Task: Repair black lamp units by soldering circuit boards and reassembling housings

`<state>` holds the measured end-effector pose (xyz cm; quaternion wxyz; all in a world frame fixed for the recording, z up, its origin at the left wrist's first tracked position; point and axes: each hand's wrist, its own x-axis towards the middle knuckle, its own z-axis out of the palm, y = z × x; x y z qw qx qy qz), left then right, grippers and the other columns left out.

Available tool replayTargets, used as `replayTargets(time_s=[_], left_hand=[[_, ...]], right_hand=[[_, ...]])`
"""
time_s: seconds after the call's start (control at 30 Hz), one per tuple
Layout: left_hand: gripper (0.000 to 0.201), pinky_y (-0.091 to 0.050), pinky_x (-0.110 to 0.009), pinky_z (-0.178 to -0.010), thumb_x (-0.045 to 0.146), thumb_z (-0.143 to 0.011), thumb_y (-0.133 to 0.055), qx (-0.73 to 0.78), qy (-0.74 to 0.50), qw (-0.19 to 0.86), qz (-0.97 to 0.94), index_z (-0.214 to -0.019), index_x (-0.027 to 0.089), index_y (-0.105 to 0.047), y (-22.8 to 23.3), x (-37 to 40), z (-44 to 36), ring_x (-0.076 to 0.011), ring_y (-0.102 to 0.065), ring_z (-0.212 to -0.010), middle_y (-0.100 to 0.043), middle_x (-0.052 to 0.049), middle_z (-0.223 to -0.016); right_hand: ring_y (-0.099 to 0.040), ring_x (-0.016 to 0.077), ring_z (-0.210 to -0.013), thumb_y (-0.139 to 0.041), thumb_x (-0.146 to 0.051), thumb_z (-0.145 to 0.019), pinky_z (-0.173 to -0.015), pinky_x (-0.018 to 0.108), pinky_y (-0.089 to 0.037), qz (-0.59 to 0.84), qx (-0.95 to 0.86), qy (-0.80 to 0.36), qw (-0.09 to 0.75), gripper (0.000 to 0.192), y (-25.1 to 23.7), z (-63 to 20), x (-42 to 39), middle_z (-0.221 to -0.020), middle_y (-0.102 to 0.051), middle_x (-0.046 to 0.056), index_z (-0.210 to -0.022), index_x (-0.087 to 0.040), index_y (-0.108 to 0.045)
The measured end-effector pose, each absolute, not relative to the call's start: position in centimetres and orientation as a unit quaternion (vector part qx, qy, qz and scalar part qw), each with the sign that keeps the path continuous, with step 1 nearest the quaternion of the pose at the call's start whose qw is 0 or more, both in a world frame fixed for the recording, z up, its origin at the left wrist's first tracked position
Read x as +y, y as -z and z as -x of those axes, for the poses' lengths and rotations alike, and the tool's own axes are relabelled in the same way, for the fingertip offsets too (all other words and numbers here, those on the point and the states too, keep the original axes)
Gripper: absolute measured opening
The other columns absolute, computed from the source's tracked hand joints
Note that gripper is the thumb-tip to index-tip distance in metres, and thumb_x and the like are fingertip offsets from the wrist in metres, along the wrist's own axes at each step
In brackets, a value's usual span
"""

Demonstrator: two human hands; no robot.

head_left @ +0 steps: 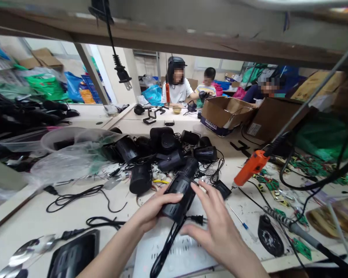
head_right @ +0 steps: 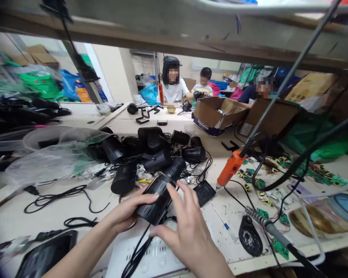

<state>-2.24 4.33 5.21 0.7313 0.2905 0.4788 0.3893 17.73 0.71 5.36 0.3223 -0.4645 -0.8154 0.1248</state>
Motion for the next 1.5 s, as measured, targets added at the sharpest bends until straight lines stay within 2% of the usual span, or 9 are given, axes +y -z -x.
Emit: replayTargets(time_s=[0.1,0.3,0.43,0.6,0.77,1.03,1.27,1.4,1.5], left_hand=[[0.065,-0.051,-0.03,-0.085,0.034,-0.063,-0.085,0.449,-0.388,0.744,-0.307,-0.123,0.021,-0.063,-4.8,4.0,1.6,-0.027,-0.065,-0.106,-0.071,-0.008,-0.118],[0.12,-0.033,-0.038,-0.111,0.025,-0.046,-0.094,0.373,-0.386,0.771,-0.342,-0.15,0.029,-0.032,-3.0,2.0,2.1,-0.0317,-0.045,-0.134,-0.047,-0.01,-0.148],[0.136,-0.026,-0.042,-0.115,0.013,-0.044,-0.093,0.353,-0.367,0.771,-0.381,-0.154,0.035,-0.015,-1.9,0.8,2.5,-0.0326,-0.033,-0.142,-0.029,-0.008,-0.159],[0.138,-0.022,-0.043,-0.117,0.008,-0.042,-0.091,0.387,-0.361,0.747,-0.402,-0.154,0.036,-0.015,-1.6,0.2,2.6,-0.032,-0.027,-0.144,-0.019,-0.006,-0.162],[0.135,-0.024,-0.038,-0.117,0.008,-0.044,-0.09,0.393,-0.37,0.741,-0.4,-0.154,0.034,-0.016,-2.0,0.2,2.4,-0.0302,-0.027,-0.145,-0.025,-0.007,-0.16],[0.145,-0.027,-0.04,-0.115,0.008,-0.045,-0.089,0.367,-0.332,0.768,-0.407,-0.154,0.036,0.002,-1.6,0.4,2.6,-0.0299,-0.029,-0.143,-0.016,-0.005,-0.163],[0.137,-0.017,-0.037,-0.118,0.014,-0.041,-0.091,0.352,-0.36,0.743,-0.441,-0.153,0.033,-0.016,-1.8,1.2,2.9,-0.031,-0.022,-0.146,-0.022,-0.004,-0.161],[0.134,-0.012,-0.043,-0.119,0.019,-0.043,-0.092,0.335,-0.351,0.747,-0.455,-0.153,0.035,-0.017,-1.9,1.6,3.1,-0.0338,-0.02,-0.146,-0.02,-0.005,-0.162],[0.131,-0.001,-0.045,-0.12,0.024,-0.043,-0.094,0.316,-0.37,0.729,-0.481,-0.152,0.032,-0.022,-1.5,1.6,3.4,-0.0349,-0.013,-0.148,-0.017,-0.006,-0.163]], right_hand=[[-0.036,0.0405,-0.135,-0.088,-0.044,-0.061,-0.106,0.059,-0.04,0.463,-0.817,-0.123,0.322,0.104,-4.9,-16.3,1.6,-0.147,-0.035,0.02,-0.147,-0.022,-0.035],[-0.043,0.0356,-0.13,-0.082,-0.034,-0.067,-0.106,0.054,-0.044,0.468,-0.802,-0.153,0.338,0.084,-4.0,-16.9,1.8,-0.139,-0.042,0.02,-0.141,-0.016,-0.045],[-0.046,0.0344,-0.129,-0.084,-0.031,-0.061,-0.106,0.051,-0.045,0.462,-0.803,-0.193,0.324,0.087,-4.4,-17.7,1.0,-0.138,-0.044,0.018,-0.139,-0.017,-0.049],[-0.046,0.0338,-0.13,-0.085,-0.03,-0.057,-0.105,0.048,-0.047,0.45,-0.809,-0.22,0.309,0.089,-4.8,-18.1,0.4,-0.14,-0.045,0.015,-0.139,-0.022,-0.051],[-0.046,0.0354,-0.129,-0.083,-0.028,-0.06,-0.103,0.051,-0.047,0.433,-0.822,-0.175,0.326,0.087,-4.6,-18.1,0.1,-0.141,-0.044,0.015,-0.14,-0.023,-0.049],[-0.048,0.0345,-0.128,-0.083,-0.024,-0.056,-0.103,0.048,-0.048,0.454,-0.81,-0.205,0.309,0.086,-5.0,-18.2,0.1,-0.139,-0.046,0.015,-0.136,-0.022,-0.053],[-0.049,0.0326,-0.127,-0.083,-0.026,-0.058,-0.102,0.045,-0.049,0.436,-0.817,-0.195,0.323,0.087,-5.7,-18.1,0.0,-0.138,-0.044,0.016,-0.138,-0.02,-0.05],[-0.041,0.0356,-0.131,-0.078,-0.027,-0.065,-0.105,0.052,-0.043,0.413,-0.828,-0.114,0.362,0.078,-6.3,-17.9,-0.4,-0.141,-0.037,0.015,-0.138,-0.023,-0.049],[-0.045,0.0333,-0.129,-0.075,-0.029,-0.068,-0.103,0.049,-0.046,0.455,-0.801,-0.142,0.363,0.077,-6.6,-19.1,-0.3,-0.141,-0.038,0.012,-0.139,-0.027,-0.046]])
